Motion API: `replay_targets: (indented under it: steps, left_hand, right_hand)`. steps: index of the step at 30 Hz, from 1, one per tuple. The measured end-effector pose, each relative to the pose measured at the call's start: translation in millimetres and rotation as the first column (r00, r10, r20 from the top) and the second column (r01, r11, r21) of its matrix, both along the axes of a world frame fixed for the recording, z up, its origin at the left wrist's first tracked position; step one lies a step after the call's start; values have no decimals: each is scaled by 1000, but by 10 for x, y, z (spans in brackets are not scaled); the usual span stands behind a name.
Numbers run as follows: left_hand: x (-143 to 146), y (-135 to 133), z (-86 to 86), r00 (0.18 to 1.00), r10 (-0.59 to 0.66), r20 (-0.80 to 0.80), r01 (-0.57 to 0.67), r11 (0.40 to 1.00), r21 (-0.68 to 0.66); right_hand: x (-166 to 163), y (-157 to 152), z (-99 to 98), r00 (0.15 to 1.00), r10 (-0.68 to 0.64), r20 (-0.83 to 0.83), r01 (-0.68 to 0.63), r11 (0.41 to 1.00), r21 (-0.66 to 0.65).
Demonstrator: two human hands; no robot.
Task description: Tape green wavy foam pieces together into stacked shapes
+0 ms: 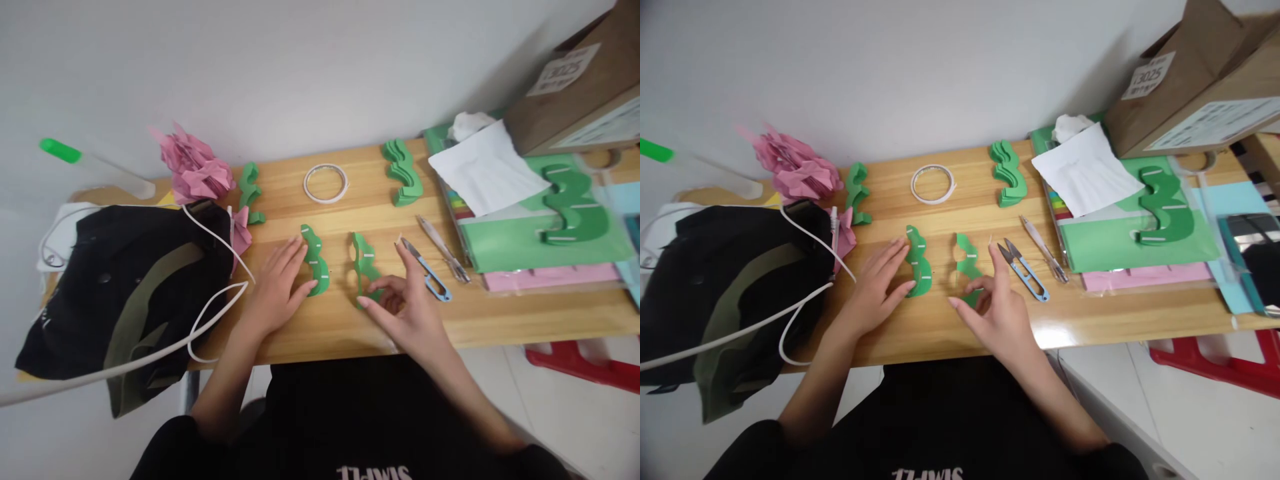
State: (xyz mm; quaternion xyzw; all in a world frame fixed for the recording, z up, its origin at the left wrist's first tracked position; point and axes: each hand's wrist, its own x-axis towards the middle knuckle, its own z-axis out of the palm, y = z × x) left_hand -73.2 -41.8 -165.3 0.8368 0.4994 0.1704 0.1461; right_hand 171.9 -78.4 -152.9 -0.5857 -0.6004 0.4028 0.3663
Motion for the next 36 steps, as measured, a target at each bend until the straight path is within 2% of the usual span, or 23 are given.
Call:
replay_targets:
  steps: [4,9,30,36]
  left_hand:
    - [6,-3,-58,998,-39,43,41,998,-39]
    - [-8,-18,-74,992,-45,121,47,999,-17]
    - [-25,-4,-94,983,-26,180,32,999,-27]
    - [-15,0,-100,983,-14,183,18,1000,-15]
  right_hand:
    - [-108,-39,-42,995,31,91,-38,996,86]
    - [-171,-7,-106,996,32,83,-44,988,147]
    - [-248,148,-105,990,86,115,-105,979,172]
    - [-224,120,-84,993,117,22,-119,984,133]
